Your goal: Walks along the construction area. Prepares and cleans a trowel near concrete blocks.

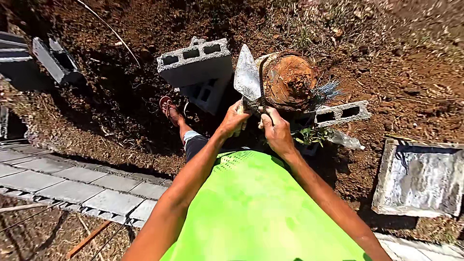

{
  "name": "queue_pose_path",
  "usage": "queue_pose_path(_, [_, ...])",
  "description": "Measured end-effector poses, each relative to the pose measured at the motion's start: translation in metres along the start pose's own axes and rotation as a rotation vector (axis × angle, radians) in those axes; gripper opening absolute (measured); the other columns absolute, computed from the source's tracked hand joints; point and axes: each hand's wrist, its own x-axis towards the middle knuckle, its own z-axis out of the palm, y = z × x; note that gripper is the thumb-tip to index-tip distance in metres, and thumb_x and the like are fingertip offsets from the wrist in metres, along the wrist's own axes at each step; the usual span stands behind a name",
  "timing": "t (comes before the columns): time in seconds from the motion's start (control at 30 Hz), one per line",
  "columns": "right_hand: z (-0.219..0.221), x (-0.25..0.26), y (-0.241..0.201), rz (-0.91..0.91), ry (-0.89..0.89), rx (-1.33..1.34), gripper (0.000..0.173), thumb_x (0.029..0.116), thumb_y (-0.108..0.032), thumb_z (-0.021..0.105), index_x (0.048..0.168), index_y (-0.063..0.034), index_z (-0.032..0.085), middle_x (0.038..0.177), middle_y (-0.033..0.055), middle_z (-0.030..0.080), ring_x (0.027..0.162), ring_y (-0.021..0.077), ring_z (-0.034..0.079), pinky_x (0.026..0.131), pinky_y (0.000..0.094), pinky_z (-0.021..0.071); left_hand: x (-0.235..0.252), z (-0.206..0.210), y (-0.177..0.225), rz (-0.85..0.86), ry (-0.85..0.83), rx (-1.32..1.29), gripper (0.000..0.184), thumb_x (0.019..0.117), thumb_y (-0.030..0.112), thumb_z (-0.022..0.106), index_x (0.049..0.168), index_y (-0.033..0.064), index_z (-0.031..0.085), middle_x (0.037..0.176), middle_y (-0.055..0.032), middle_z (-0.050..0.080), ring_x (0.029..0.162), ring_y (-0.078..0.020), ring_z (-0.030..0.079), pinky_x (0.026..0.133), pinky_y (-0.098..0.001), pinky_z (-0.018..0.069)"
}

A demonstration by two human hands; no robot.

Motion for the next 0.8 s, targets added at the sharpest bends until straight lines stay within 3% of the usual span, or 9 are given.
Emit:
queue_pose_path(0.07, [-0.003, 0.002, -0.003, 0.121, -0.072, -0.045, 0.031, 0.1097, -0.019, 0.047, 0.131, -0.0051, 0.064, 0.082, 0.0050, 0.069, 0.070, 0.0130, 0.068, 0.067, 0.0345, 0.0613, 0.001, -0.002, 0.000, 0.004, -0.002, -0.001, 0.027, 0.0936, 0.010, 0.064, 0.119, 0.0042, 0.056, 0.066, -0.0032, 0.056, 0.047, -0.0129, 0.053, 0.044, -0.0279, 0.0504])
queue_pose_path(0.2, [0.000, -0.004, -0.001, -0.046, -0.018, 0.004, 0.033, 0.1097, -0.015, 0.045, 0.132, 0.0029, 0.060, 0.091, 0.0079, 0.069, 0.077, 0.0122, 0.067, 0.074, 0.0316, 0.0613, -0.005, -0.003, -0.004, -0.050, 0.016, 0.010, 0.041, 0.0917, 0.010, 0.064, 0.131, 0.0040, 0.053, 0.073, -0.0040, 0.058, 0.049, -0.0122, 0.054, 0.045, -0.0277, 0.0513])
queue_pose_path(0.3, [0.000, -0.001, 0.009, 0.162, -0.133, -0.028, 0.031, 0.1093, -0.018, 0.047, 0.131, -0.0050, 0.065, 0.080, 0.0067, 0.068, 0.066, 0.0159, 0.066, 0.064, 0.0376, 0.0592, 0.003, -0.001, 0.004, -0.061, 0.022, -0.005, 0.036, 0.0919, 0.007, 0.063, 0.126, 0.0032, 0.054, 0.070, -0.0039, 0.057, 0.048, -0.0129, 0.053, 0.045, -0.0281, 0.0506])
queue_pose_path(0.37, [-0.008, 0.001, -0.004, 0.045, -0.033, -0.015, 0.031, 0.1096, -0.019, 0.045, 0.128, -0.0016, 0.064, 0.083, 0.0031, 0.068, 0.071, 0.0103, 0.067, 0.067, 0.0315, 0.0610, 0.006, -0.003, 0.004, -0.061, 0.025, -0.009, 0.031, 0.0929, 0.008, 0.063, 0.123, 0.0039, 0.054, 0.068, -0.0025, 0.056, 0.048, -0.0122, 0.053, 0.045, -0.0275, 0.0510])
queue_pose_path(0.43, [-0.006, -0.008, 0.000, -0.062, 0.002, -0.016, 0.034, 0.1103, -0.018, 0.043, 0.129, 0.0039, 0.061, 0.090, 0.0077, 0.068, 0.076, 0.0124, 0.066, 0.071, 0.0317, 0.0603, 0.000, -0.001, -0.002, -0.080, 0.034, -0.024, 0.032, 0.0921, 0.008, 0.063, 0.122, 0.0047, 0.053, 0.068, -0.0023, 0.056, 0.048, -0.0121, 0.053, 0.045, -0.0273, 0.0513])
queue_pose_path(0.5, [-0.002, -0.004, 0.015, 0.098, -0.124, -0.066, 0.031, 0.1098, -0.019, 0.046, 0.129, -0.0030, 0.064, 0.086, 0.0087, 0.068, 0.070, 0.0163, 0.065, 0.066, 0.0375, 0.0587, 0.006, -0.001, 0.002, -0.074, 0.035, -0.028, 0.033, 0.0923, 0.007, 0.063, 0.124, 0.0042, 0.054, 0.069, -0.0034, 0.056, 0.048, -0.0126, 0.053, 0.045, -0.0274, 0.0508])
queue_pose_path(0.57, [-0.009, 0.001, 0.007, 0.215, -0.146, -0.062, 0.031, 0.1097, -0.020, 0.046, 0.128, -0.0069, 0.066, 0.079, 0.0059, 0.066, 0.065, 0.0151, 0.064, 0.063, 0.0366, 0.0579, 0.009, -0.001, 0.005, -0.075, 0.024, -0.029, 0.032, 0.0930, 0.007, 0.062, 0.124, 0.0039, 0.054, 0.067, -0.0033, 0.056, 0.047, -0.0125, 0.053, 0.044, -0.0273, 0.0506])
queue_pose_path(0.67, [-0.010, -0.003, 0.001, 0.006, 0.008, -0.017, 0.034, 0.1104, -0.018, 0.042, 0.129, 0.0017, 0.063, 0.088, 0.0065, 0.067, 0.075, 0.0115, 0.065, 0.072, 0.0312, 0.0603, 0.006, 0.000, 0.001, -0.084, 0.025, -0.048, 0.030, 0.0917, 0.007, 0.062, 0.121, 0.0051, 0.054, 0.066, -0.0019, 0.055, 0.047, -0.0116, 0.053, 0.045, -0.0266, 0.0509])
queue_pose_path(0.8, [-0.007, 0.006, 0.005, 0.245, -0.174, -0.078, 0.031, 0.1101, -0.020, 0.045, 0.130, -0.0069, 0.065, 0.082, 0.0073, 0.067, 0.067, 0.0171, 0.065, 0.064, 0.0384, 0.0578, 0.013, -0.001, 0.005, -0.089, -0.001, -0.036, 0.030, 0.0942, 0.007, 0.063, 0.122, 0.0042, 0.054, 0.068, -0.0037, 0.055, 0.047, -0.0127, 0.052, 0.044, -0.0276, 0.0497])
